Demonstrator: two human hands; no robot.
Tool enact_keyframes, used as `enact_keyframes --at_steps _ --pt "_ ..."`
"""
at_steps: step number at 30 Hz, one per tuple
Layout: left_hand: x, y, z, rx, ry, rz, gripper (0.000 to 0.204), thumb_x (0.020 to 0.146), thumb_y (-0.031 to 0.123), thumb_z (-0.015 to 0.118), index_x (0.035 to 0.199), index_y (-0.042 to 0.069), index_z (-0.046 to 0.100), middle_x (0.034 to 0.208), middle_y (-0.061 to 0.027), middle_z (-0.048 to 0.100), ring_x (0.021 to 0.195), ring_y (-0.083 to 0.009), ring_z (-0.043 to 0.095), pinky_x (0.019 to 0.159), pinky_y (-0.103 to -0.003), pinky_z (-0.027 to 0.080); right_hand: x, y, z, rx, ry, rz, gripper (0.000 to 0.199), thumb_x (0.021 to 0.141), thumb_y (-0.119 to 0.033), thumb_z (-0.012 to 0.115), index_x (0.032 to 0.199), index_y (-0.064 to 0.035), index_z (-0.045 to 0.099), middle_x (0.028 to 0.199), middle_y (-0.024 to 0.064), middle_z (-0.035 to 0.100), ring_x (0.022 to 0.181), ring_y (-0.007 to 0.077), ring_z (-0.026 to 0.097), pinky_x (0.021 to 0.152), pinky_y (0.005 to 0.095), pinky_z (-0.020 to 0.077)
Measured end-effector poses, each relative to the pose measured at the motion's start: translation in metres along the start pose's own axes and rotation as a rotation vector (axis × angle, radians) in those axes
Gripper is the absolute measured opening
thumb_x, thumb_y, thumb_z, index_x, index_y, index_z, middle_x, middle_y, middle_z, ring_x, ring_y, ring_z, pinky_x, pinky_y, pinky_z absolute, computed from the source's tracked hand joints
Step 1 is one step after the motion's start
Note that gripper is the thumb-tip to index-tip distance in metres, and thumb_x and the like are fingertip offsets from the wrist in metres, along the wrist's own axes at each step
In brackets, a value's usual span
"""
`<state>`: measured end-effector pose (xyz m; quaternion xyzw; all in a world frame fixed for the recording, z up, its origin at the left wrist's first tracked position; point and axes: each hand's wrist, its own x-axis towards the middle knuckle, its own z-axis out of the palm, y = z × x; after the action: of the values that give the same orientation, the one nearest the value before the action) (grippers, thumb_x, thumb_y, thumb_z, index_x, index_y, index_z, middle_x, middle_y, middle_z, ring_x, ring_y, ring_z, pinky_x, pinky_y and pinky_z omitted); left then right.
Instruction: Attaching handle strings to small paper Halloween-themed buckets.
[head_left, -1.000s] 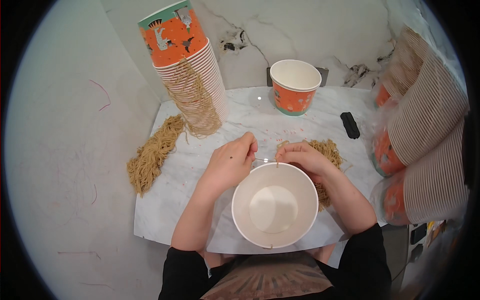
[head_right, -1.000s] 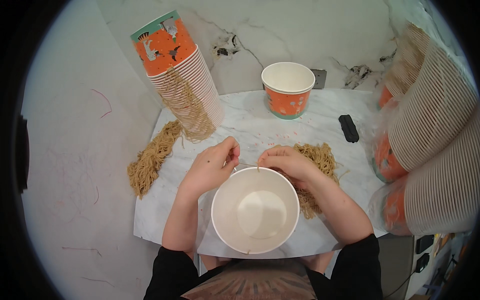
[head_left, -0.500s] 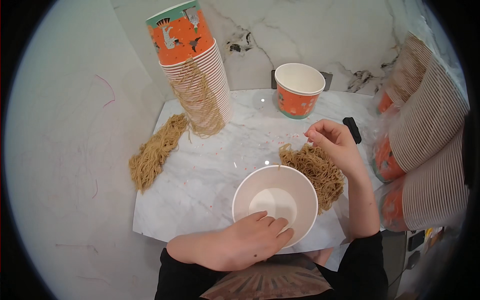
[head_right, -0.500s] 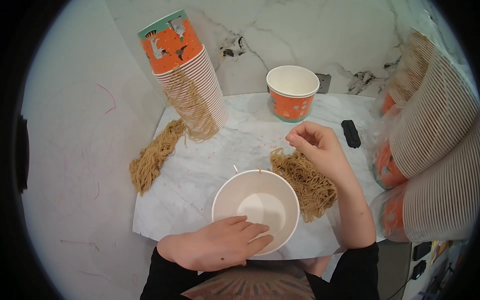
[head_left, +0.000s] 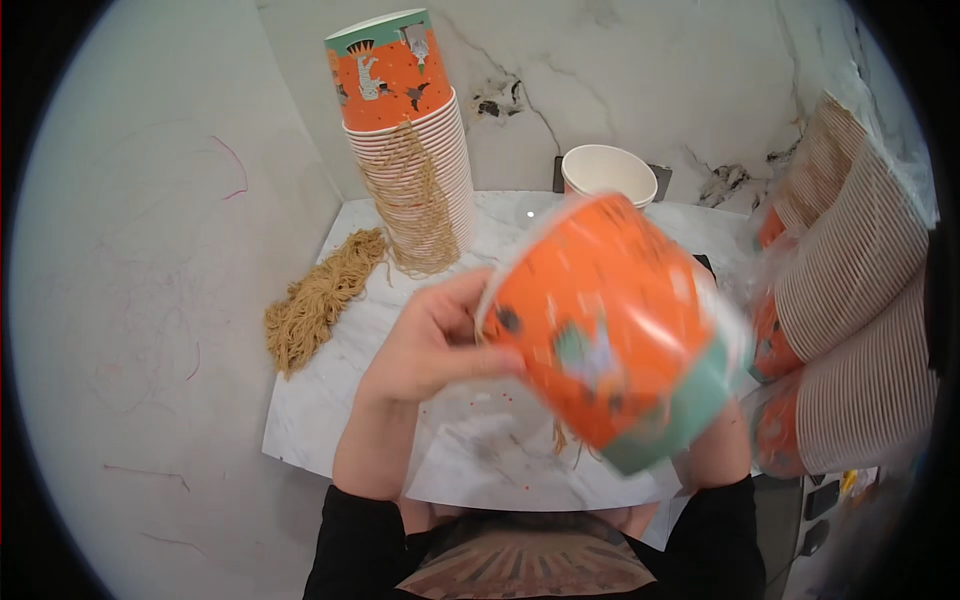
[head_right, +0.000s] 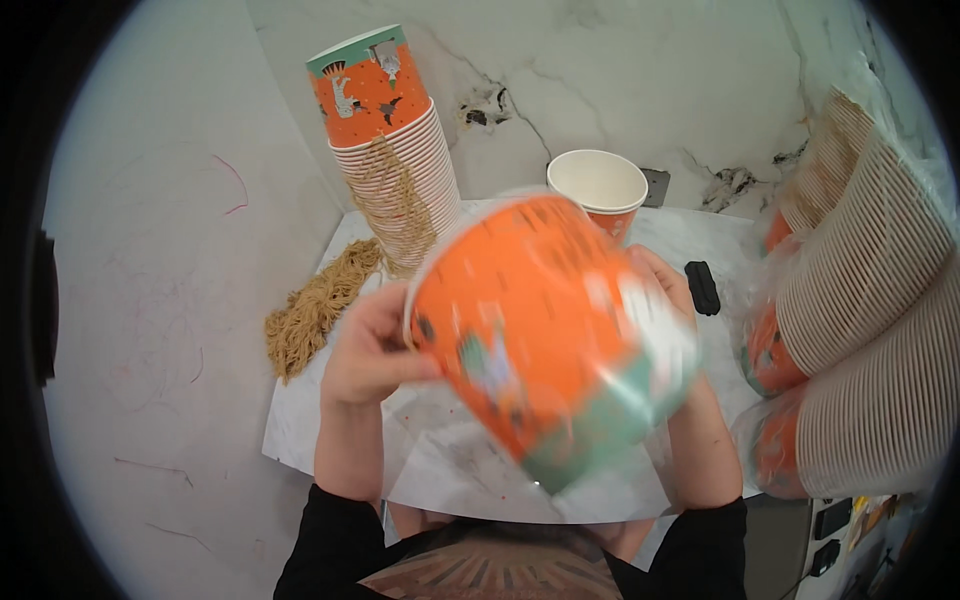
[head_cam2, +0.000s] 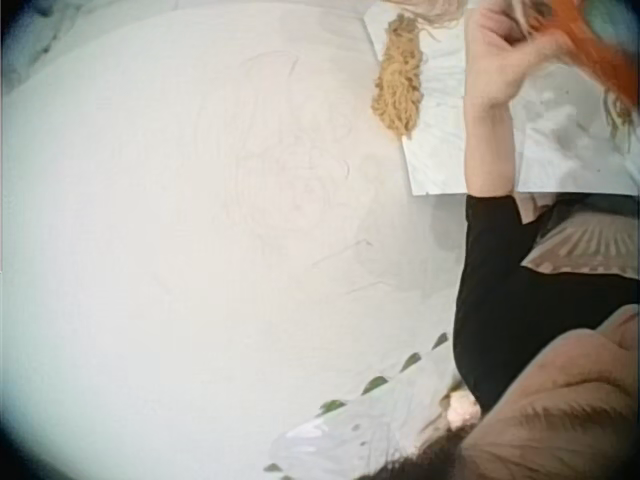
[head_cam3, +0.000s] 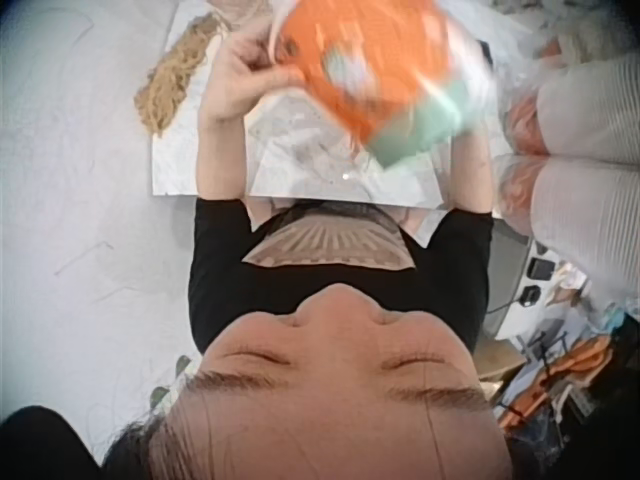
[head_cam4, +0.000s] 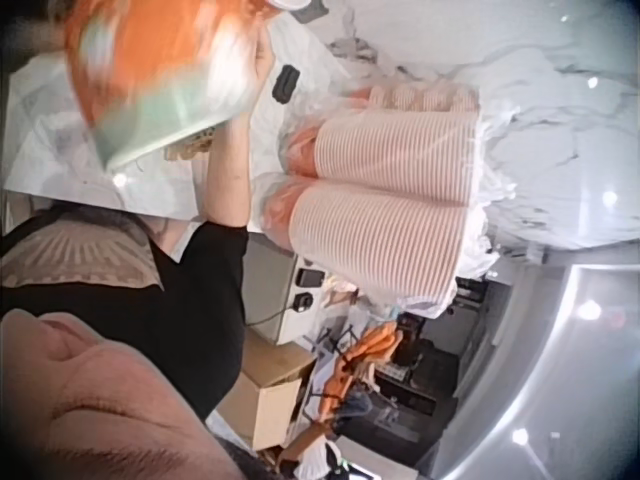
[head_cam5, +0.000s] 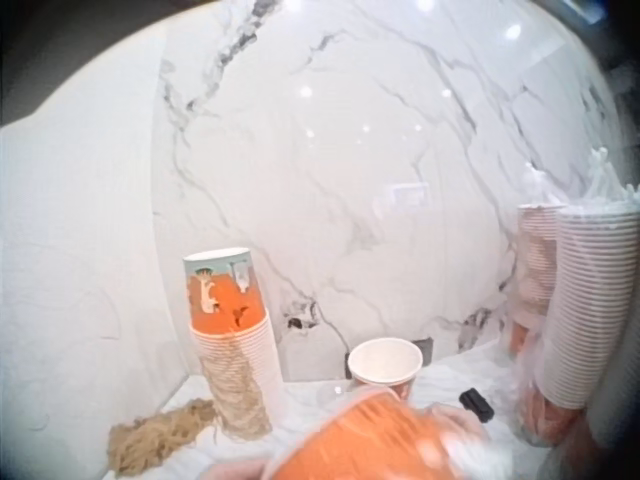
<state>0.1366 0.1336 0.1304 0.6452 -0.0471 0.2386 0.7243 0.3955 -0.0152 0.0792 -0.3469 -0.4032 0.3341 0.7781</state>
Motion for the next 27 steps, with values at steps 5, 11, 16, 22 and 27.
enact_keyframes --at_steps 5,11,16,22,27 --pt "0.022 -0.012 0.004 -0.393 0.352 0.078 0.047 0.094 0.004 0.067 0.138 0.001 0.049 0.123 -0.0102 0.067 0.108 -0.0169 0.068 0.088 -0.032 0.059 0.001 -0.016 0.014 -0.208 0.162 0.104 0.044 0.104 -0.031 0.049 0.135 0.0001 0.055 0.119 0.0071 0.066 0.105 0.0127 0.065 0.092 0.0326 0.0538" --pt "0.026 -0.025 0.011 -0.429 0.488 0.145 0.040 0.097 0.006 0.066 0.134 0.003 0.051 0.130 -0.0097 0.063 0.115 -0.0189 0.065 0.090 -0.035 0.059 -0.006 -0.016 0.036 -0.249 -0.037 -0.002 0.074 0.097 -0.041 0.060 0.154 -0.0047 0.030 0.146 0.0179 0.047 0.129 0.0283 0.053 0.105 0.0428 0.0468" --pt "0.025 -0.029 0.013 -0.223 0.453 0.229 0.050 0.091 0.002 0.073 0.134 0.003 0.048 0.126 -0.0081 0.065 0.113 -0.0179 0.065 0.092 -0.033 0.057 -0.005 0.000 0.075 -0.122 -0.039 0.050 0.101 0.091 -0.019 0.072 0.161 -0.0129 -0.001 0.161 0.0166 0.023 0.145 0.0335 0.034 0.114 0.0479 0.0370" --pt "0.014 -0.010 0.006 0.070 0.489 0.430 0.022 0.085 -0.003 0.078 0.106 -0.004 0.071 0.104 -0.0060 0.074 0.099 -0.0110 0.067 0.087 -0.028 0.054 0.042 -0.013 0.149 -0.047 -0.067 -0.005 0.101 0.086 -0.020 0.081 0.158 -0.0076 0.011 0.150 0.0130 0.038 0.139 0.0273 0.041 0.113 0.0419 0.0386" --pt "0.003 0.013 -0.027 0.294 0.590 0.498 0.052 0.087 -0.002 0.077 0.134 -0.001 0.056 0.130 -0.0118 0.065 0.117 -0.0168 0.062 0.097 -0.032 0.051 0.094 -0.020 0.194 -0.135 -0.260 -0.151 0.090 0.078 -0.022 0.088 0.145 0.0004 0.031 0.132 0.0140 0.054 0.127 0.0238 0.052 0.106 0.0423 0.0459"
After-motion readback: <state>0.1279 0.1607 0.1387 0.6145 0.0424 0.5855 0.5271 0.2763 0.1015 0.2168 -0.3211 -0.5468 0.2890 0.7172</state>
